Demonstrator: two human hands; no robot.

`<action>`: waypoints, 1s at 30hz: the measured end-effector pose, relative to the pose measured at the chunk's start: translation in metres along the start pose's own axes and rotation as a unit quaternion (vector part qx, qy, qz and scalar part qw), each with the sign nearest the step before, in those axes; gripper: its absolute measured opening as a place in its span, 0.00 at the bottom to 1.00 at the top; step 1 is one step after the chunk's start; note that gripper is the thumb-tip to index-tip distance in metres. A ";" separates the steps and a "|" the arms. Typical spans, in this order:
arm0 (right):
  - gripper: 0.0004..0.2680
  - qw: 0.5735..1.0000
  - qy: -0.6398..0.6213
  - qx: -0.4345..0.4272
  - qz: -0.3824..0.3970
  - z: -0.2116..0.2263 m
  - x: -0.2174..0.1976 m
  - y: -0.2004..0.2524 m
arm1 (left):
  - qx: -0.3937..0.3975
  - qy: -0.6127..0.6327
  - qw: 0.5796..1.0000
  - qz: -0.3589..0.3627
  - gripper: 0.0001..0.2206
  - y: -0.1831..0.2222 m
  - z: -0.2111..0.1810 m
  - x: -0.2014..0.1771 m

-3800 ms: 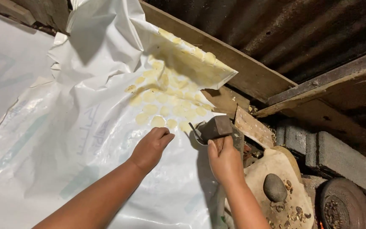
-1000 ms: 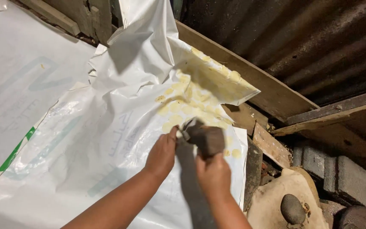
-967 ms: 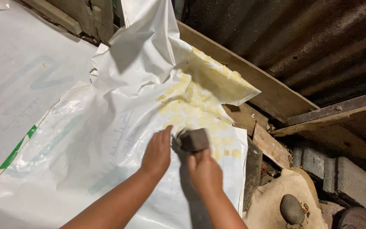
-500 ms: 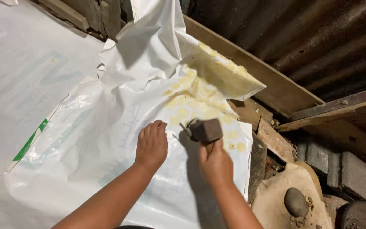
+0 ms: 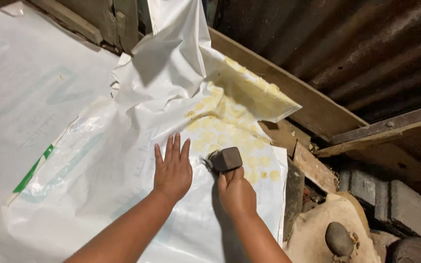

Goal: Cracking nuts with a stone and flattening them into discs with a wooden mallet on a plastic sheet.

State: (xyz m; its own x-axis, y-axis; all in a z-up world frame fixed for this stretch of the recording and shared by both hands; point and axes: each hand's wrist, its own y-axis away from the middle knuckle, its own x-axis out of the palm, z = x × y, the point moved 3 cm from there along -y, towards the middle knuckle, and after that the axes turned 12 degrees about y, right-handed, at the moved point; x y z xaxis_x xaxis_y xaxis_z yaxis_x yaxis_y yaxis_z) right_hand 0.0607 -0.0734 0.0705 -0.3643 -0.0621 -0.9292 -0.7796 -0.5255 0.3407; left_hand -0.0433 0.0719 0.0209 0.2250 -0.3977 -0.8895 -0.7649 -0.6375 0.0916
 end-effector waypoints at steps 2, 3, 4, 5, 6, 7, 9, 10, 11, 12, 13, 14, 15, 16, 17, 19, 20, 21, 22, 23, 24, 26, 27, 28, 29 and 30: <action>0.18 1.000 0.004 -0.024 -0.001 0.003 -0.018 -0.032 | -0.005 -0.001 1.000 -0.011 0.26 -0.015 0.001 -0.004; 0.19 0.999 0.011 -0.032 0.023 -0.002 -0.015 -0.030 | -0.013 0.000 1.000 0.008 0.27 -0.002 0.003 0.002; 0.19 0.999 0.010 -0.023 0.034 -0.005 -0.019 -0.024 | -0.013 0.000 1.000 0.022 0.27 0.005 0.004 0.008; 0.19 0.999 0.019 -0.020 0.026 -0.003 -0.029 -0.030 | -0.017 0.000 1.000 0.019 0.28 -0.001 0.005 0.010; 0.20 0.999 0.027 -0.018 0.019 -0.001 -0.040 -0.036 | -0.020 0.000 1.000 0.017 0.29 -0.007 0.006 0.010; 0.20 0.999 0.027 -0.023 0.010 0.002 -0.042 -0.032 | -0.020 0.000 1.000 0.007 0.29 -0.014 0.007 0.008; 0.19 0.999 0.023 -0.017 -0.018 -0.001 -0.036 -0.008 | -0.030 0.004 0.999 0.034 0.29 -0.009 0.009 0.014; 0.19 1.000 0.022 -0.013 -0.010 -0.002 -0.019 -0.004 | -0.031 0.004 0.999 0.043 0.29 -0.002 0.012 0.017; 0.19 1.000 0.017 -0.008 -0.009 -0.004 -0.007 -0.006 | -0.028 0.000 0.999 0.026 0.29 -0.006 0.012 0.017; 0.20 1.000 0.012 -0.002 -0.009 -0.006 0.004 -0.008 | -0.024 -0.003 1.000 0.009 0.29 -0.011 0.010 0.017; 0.20 1.000 0.010 0.002 -0.024 -0.012 -0.002 -0.015 | -0.011 -0.003 1.000 0.000 0.29 -0.016 0.011 0.020; 0.20 0.999 0.012 -0.024 -0.020 -0.017 -0.007 -0.022 | -0.016 -0.012 1.000 -0.003 0.29 -0.021 0.012 0.023; 0.21 0.999 0.010 -0.044 -0.004 -0.022 -0.004 -0.020 | -0.023 -0.024 0.999 0.007 0.30 -0.017 0.018 0.029; 0.21 0.999 0.005 -0.034 -0.008 -0.033 0.003 -0.006 | -0.011 -0.027 1.000 0.011 0.30 -0.018 0.027 0.042; 0.17 0.999 0.015 -0.015 -0.043 -0.043 0.008 0.006 | 0.015 -0.035 0.997 -0.061 0.32 -0.024 0.033 0.050; 0.15 0.996 0.021 0.011 -0.083 -0.071 0.032 0.024 | 0.049 -0.044 0.989 -0.134 0.33 -0.034 0.041 0.055; 0.17 0.995 -0.001 0.031 -0.092 -0.090 0.050 0.031 | 0.045 -0.035 0.990 -0.129 0.33 -0.040 0.042 0.053; 0.19 0.994 -0.022 0.058 -0.090 -0.111 0.074 0.051 | 0.039 -0.028 0.993 -0.112 0.33 -0.032 0.045 0.053; 0.19 0.994 -0.026 0.069 -0.084 -0.110 0.069 0.061 | 0.046 -0.030 0.993 -0.100 0.33 -0.023 0.051 0.053; 0.20 0.996 -0.015 0.072 -0.051 -0.113 0.060 0.059 | 0.041 -0.013 0.995 -0.095 0.34 -0.028 0.051 0.053; 0.21 0.997 -0.006 0.075 -0.017 -0.117 0.050 0.059 | 0.036 0.004 0.995 -0.090 0.34 -0.033 0.049 0.052; 0.18 0.999 -0.001 0.016 0.034 -0.126 0.000 0.056 | 0.042 -0.004 0.993 -0.107 0.34 -0.046 0.053 0.051; 0.16 0.992 -0.001 -0.053 0.116 -0.131 -0.012 0.073 | 0.026 -0.023 0.994 -0.102 0.35 -0.036 0.060 0.058; 0.16 0.993 -0.011 -0.028 0.116 -0.156 -0.019 0.079 | 0.047 -0.022 0.995 -0.086 0.35 -0.028 0.062 0.054; 0.15 0.992 0.034 -0.092 0.078 -0.179 -0.031 0.085 | 0.051 0.003 0.994 -0.095 0.34 -0.029 0.061 0.049; 0.14 0.984 0.081 -0.154 0.040 -0.202 -0.043 0.091 | 0.054 0.030 0.993 -0.103 0.34 -0.034 0.059 0.044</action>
State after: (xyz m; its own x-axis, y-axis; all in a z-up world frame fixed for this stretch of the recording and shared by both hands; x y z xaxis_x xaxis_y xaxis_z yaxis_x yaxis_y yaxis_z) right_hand 0.1082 -0.2902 0.1122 -0.3129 -0.2360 -0.9200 -0.5510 -0.7439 0.3782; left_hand -0.0429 0.1155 -0.0476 0.4160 -0.3062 -0.8562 -0.7588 -0.6358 -0.1414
